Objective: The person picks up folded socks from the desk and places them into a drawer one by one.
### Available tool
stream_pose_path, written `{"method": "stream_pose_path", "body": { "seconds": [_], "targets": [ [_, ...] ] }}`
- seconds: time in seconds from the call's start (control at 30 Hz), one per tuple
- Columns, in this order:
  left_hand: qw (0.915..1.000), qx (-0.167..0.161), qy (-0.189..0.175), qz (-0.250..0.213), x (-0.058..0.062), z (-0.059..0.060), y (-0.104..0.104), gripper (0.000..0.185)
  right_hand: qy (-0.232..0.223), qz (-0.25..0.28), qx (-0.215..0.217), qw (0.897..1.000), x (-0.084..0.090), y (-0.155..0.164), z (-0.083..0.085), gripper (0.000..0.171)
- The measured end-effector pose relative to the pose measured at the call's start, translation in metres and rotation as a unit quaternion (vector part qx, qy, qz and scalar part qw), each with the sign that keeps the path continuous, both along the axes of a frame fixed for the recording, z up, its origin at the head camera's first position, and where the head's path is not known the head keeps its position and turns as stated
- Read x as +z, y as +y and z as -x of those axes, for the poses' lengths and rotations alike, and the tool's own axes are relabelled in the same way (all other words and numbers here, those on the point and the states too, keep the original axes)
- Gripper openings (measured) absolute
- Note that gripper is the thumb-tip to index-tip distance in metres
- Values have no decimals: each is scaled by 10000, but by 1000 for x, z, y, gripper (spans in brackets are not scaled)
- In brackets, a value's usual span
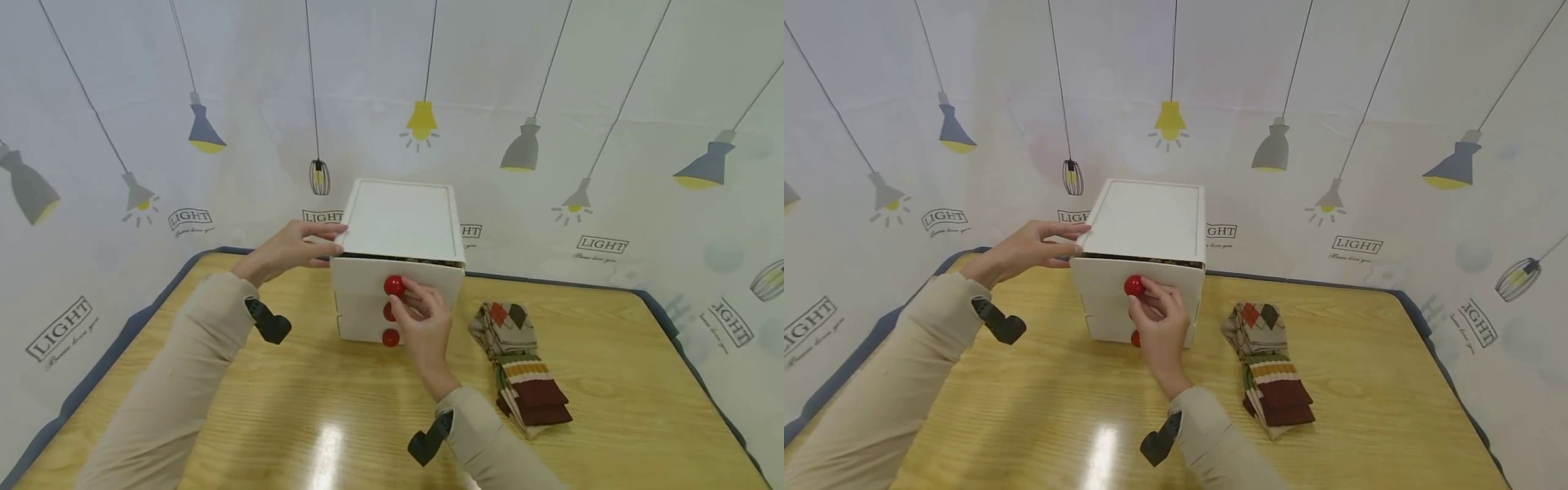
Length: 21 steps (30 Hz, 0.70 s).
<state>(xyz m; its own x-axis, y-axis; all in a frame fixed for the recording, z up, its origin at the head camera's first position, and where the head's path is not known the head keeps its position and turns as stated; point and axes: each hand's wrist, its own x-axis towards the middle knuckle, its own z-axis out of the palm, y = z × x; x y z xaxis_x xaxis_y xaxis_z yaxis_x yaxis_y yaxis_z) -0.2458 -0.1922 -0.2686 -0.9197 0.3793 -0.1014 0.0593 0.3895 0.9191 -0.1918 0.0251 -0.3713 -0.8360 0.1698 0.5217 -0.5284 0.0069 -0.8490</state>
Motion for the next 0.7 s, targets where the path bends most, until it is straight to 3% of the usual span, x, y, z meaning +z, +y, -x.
{"method": "stream_pose_path", "body": {
  "seconds": [0.17,0.43,0.57,0.7],
  "targets": [
    [10000,31,-55,-65,-1,2,-1,54,-8,-132,-35,9999,2,1,9,29],
    [10000,34,-28,13,-2,4,-1,56,-87,-640,326,9974,29,9,-1,29],
    [10000,10,12,-48,-3,2,-1,55,-271,-1280,609,9895,28,22,5,28],
    [9999,-28,94,-46,-4,2,-1,54,-558,-1554,624,9843,17,35,7,23]
  ]
}}
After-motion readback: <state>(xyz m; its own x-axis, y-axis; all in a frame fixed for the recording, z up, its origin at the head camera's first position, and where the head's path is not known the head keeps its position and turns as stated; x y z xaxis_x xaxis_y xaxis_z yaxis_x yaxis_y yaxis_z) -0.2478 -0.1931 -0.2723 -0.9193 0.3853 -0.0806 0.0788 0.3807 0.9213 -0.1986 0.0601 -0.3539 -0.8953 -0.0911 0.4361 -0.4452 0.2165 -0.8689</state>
